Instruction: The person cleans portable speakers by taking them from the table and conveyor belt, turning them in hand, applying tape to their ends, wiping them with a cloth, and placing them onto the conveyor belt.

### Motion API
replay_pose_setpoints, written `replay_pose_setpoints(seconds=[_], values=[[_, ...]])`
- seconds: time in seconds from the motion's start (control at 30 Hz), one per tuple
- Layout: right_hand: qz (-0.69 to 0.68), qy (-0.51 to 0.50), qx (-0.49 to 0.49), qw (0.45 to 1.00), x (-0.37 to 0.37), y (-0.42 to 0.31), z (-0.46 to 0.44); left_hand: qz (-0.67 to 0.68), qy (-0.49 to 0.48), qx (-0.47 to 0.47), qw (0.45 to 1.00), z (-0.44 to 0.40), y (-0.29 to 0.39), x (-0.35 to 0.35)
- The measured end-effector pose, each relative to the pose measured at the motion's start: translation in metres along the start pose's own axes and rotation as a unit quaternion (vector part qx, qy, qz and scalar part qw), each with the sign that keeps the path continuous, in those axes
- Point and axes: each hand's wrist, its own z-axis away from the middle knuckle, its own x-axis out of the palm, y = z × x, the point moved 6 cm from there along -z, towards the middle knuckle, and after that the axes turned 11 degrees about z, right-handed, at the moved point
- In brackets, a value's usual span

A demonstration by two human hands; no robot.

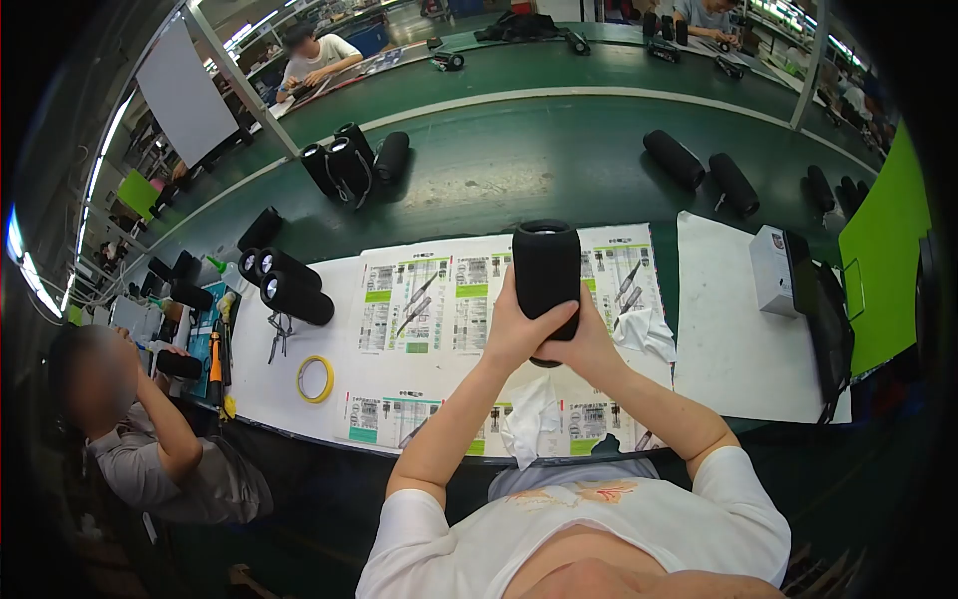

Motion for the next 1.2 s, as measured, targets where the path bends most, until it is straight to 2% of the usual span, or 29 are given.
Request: replay_pose_setpoints(seconds=[0.07,0.1,0.13,0.2,0.27,0.3,0.33,0.37,0.4,0.43,0.47,0.5,0.53,0.57,0.6,0.63,0.67,0.7,0.77,0.8,0.83,0.87,0.9,0.93,0.97,1.1,1.13,1.17,1.2], values=[[0.04,0.012,-0.061,0.997,-0.001,-0.021,0.014,-0.045,-0.019,0.053,0.997,0.019,0.019,0.001],[0.086,0.043,-0.178,0.979,-0.003,-0.038,0.028,0.001,-0.045,0.168,0.985,0.034,0.038,0.009],[0.066,0.093,-0.338,0.934,0.0,-0.044,0.032,-0.094,-0.117,0.232,0.961,0.051,0.039,0.008],[0.057,0.115,-0.45,0.884,0.004,-0.041,0.027,-0.197,-0.22,0.467,0.834,0.062,0.069,0.026],[0.077,0.062,-0.364,0.926,-0.005,-0.031,0.007,-0.178,-0.08,0.409,0.892,0.045,0.044,0.01],[0.086,0.033,-0.327,0.941,-0.007,-0.028,-0.008,-0.187,0.087,0.272,0.94,0.026,-0.006,-0.01],[0.023,-0.021,-0.136,0.99,-0.004,-0.01,-0.027,-0.151,0.089,0.252,0.952,0.036,0.005,-0.005],[-0.045,-0.074,0.064,0.994,0.006,0.01,-0.028,-0.118,0.09,0.226,0.963,0.053,0.018,0.001],[-0.032,-0.029,-0.022,0.999,0.005,-0.006,-0.005,-0.081,0.087,0.216,0.969,0.057,0.041,0.011],[0.012,0.063,-0.217,0.974,0.003,-0.016,0.014,-0.039,0.075,0.228,0.97,0.039,0.057,0.018],[0.139,0.063,-0.321,0.935,-0.001,-0.003,-0.004,-0.106,0.001,0.309,0.945,0.012,0.044,0.013],[0.131,0.076,-0.364,0.919,-0.002,-0.003,-0.006,-0.172,-0.064,0.363,0.913,-0.007,-0.002,-0.007],[0.099,0.063,-0.3,0.947,-0.005,-0.004,-0.02,-0.104,-0.011,0.3,0.948,-0.002,-0.004,-0.006],[0.03,0.021,-0.148,0.988,-0.003,0.006,-0.028,-0.023,0.047,0.241,0.969,0.005,-0.008,-0.005],[-0.072,-0.026,0.022,0.997,0.001,0.02,-0.04,0.032,0.089,0.036,0.995,-0.023,0.005,-0.005],[-0.169,-0.015,0.132,0.977,0.004,0.022,-0.049,0.185,0.093,-0.172,0.963,-0.032,-0.011,-0.006],[-0.211,-0.025,0.153,0.965,0.004,0.031,-0.048,0.168,0.069,-0.193,0.964,-0.028,-0.019,-0.006],[-0.257,-0.035,0.175,0.95,0.007,0.039,-0.043,0.166,0.08,-0.179,0.966,-0.02,-0.024,-0.012],[-0.186,-0.009,0.113,0.976,0.0,0.033,-0.043,0.178,0.09,-0.121,0.972,-0.022,-0.035,-0.015],[-0.154,-0.082,0.15,0.973,-0.002,0.045,-0.044,0.234,0.043,-0.153,0.959,-0.025,-0.055,-0.027],[-0.196,-0.146,0.191,0.951,-0.005,0.038,-0.042,0.22,0.02,-0.159,0.962,-0.024,-0.05,-0.033],[-0.201,-0.164,0.233,0.937,-0.009,0.038,-0.041,0.119,0.049,-0.12,0.984,-0.026,-0.039,-0.049],[-0.202,-0.181,0.268,0.924,-0.015,0.037,-0.043,-0.025,0.033,0.013,0.999,-0.029,-0.026,-0.064],[-0.129,-0.202,0.247,0.939,-0.023,0.035,-0.048,-0.257,0.053,0.18,0.948,-0.025,0.008,-0.064],[-0.056,-0.224,0.226,0.946,-0.03,0.035,-0.051,-0.367,0.012,0.23,0.901,-0.02,0.031,-0.06],[0.156,-0.354,0.177,0.905,-0.038,0.025,-0.053,-0.537,-0.28,0.231,0.761,-0.006,0.047,-0.018],[0.142,-0.366,0.157,0.906,-0.035,0.023,-0.054,-0.536,-0.317,0.252,0.741,-0.003,0.041,-0.011],[0.097,-0.362,0.163,0.912,-0.034,0.018,-0.055,-0.53,-0.335,0.273,0.73,-0.002,0.035,-0.007],[0.053,-0.359,0.17,0.916,-0.034,0.012,-0.054,-0.496,-0.309,0.241,0.775,-0.004,0.028,-0.009]])
